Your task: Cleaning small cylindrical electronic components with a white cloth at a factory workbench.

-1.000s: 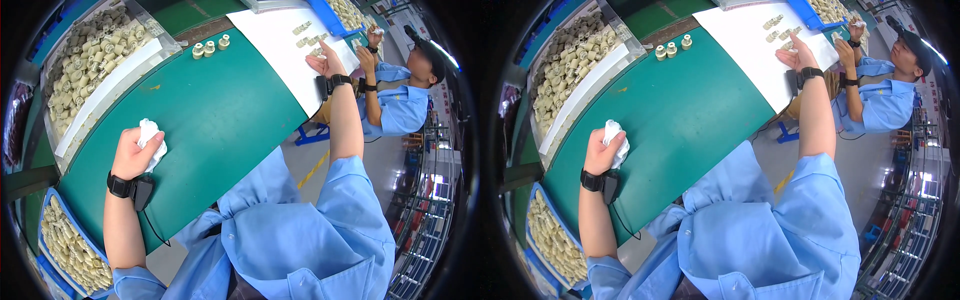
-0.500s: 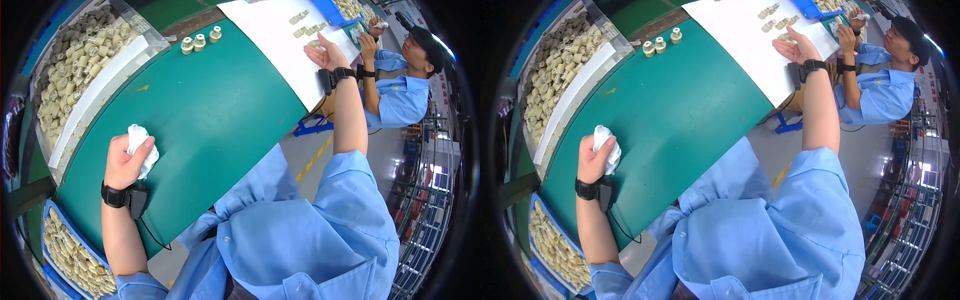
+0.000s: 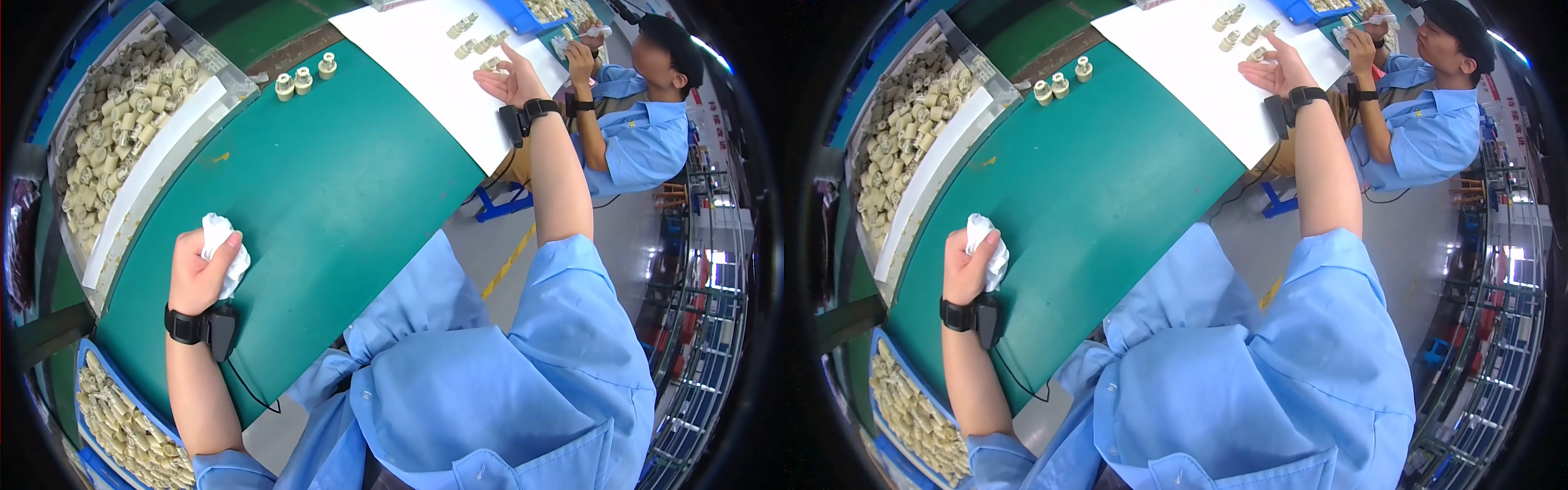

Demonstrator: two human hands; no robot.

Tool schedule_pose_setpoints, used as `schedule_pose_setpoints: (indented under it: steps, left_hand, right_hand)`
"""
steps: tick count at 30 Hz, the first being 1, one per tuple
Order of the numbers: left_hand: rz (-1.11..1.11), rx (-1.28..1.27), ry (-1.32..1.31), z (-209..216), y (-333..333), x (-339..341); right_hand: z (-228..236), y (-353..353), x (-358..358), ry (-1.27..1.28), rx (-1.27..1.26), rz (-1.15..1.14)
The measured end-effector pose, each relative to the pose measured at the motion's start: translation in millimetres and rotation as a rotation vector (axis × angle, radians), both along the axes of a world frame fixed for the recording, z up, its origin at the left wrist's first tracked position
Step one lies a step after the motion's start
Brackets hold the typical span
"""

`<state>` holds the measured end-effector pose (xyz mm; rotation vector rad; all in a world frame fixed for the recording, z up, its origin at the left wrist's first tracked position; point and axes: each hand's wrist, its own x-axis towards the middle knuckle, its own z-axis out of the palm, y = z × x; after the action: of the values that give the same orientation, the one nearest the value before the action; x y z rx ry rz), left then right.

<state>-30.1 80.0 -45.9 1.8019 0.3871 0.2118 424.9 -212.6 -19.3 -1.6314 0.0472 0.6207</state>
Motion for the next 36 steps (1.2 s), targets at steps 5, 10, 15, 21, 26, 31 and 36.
schedule_pose_setpoints:
  steps: [5,10,15,21,26,31,36]
  left_hand:
    - [0.000,-0.024,0.003,-2.3,0.6,-2.0]
    - [-0.001,-0.007,-0.003,-1.6,-0.8,2.2]
    - [-0.011,0.015,0.004,-1.6,1.8,-2.6]
    - [-0.044,0.011,-0.006,2.7,-1.9,-1.8]
    - [-0.037,0.001,0.001,-0.8,-1.0,-1.2]
    - [-0.007,-0.085,-0.001,-4.1,1.7,-4.5]
    - [0.008,-0.060,0.013,0.8,-0.6,-3.5]
  right_hand:
    - [-11.6,-6.2,10.6,-0.074,-0.026,0.100]
    - [-11.6,-2.5,11.0,-0.074,0.000,0.051]
    - [11.5,34.2,-57.6,-0.112,0.056,0.253]
    - [20.1,112.5,-108.5,-0.098,0.036,0.556]
    - [4.7,153.8,-102.5,-0.114,-0.058,0.621]
    - [6.2,151.9,-107.4,-0.152,-0.126,0.654]
    - [20.5,91.9,-88.2,-0.549,-0.271,0.339]
